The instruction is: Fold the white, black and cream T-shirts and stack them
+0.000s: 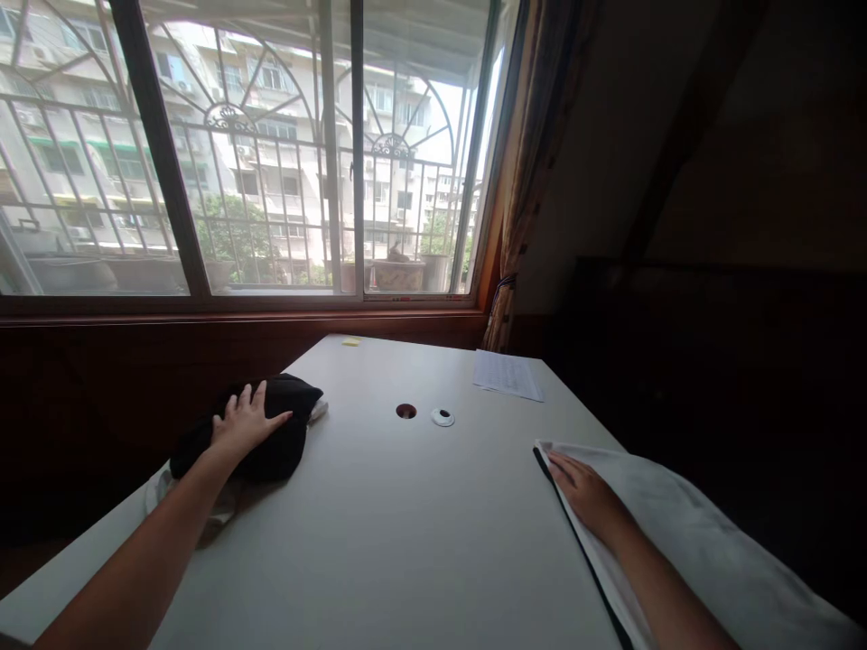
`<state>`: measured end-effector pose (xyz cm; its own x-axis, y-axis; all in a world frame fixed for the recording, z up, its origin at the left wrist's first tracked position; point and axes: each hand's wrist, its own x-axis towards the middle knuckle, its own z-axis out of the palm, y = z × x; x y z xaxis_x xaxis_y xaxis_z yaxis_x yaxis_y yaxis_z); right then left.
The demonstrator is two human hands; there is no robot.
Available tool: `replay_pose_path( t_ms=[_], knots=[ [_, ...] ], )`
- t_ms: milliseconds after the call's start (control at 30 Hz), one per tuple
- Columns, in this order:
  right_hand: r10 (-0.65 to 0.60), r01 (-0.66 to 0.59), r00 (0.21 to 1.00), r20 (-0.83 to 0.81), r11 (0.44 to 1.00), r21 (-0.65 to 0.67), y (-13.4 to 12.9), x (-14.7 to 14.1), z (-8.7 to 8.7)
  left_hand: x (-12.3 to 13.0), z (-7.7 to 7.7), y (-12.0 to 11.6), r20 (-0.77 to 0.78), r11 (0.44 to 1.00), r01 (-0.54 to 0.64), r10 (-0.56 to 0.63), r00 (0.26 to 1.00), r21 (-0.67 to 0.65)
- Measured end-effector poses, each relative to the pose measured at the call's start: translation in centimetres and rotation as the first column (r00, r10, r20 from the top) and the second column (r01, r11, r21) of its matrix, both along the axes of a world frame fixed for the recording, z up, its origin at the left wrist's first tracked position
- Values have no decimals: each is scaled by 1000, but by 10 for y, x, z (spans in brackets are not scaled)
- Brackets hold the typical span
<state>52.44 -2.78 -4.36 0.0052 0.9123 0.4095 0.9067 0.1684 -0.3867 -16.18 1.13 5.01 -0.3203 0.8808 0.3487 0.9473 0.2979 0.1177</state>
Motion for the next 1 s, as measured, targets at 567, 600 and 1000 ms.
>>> replay_pose_path(
  t_ms=[567, 600, 1000],
  knots=[
    [-25, 25, 998, -61, 1000, -7, -1, 1, -1, -10, -45, -2, -117, 945, 117, -85, 990, 304],
    [-26, 26, 997, -66, 1000, -8, -1, 1, 0, -11, -46, -2, -116, 941, 126, -93, 989, 313],
    [-44, 37, 993, -113, 997, -60, -3, -2, 9, -19, -42, -9, 124, 838, 108, -205, 971, 535]
  ],
)
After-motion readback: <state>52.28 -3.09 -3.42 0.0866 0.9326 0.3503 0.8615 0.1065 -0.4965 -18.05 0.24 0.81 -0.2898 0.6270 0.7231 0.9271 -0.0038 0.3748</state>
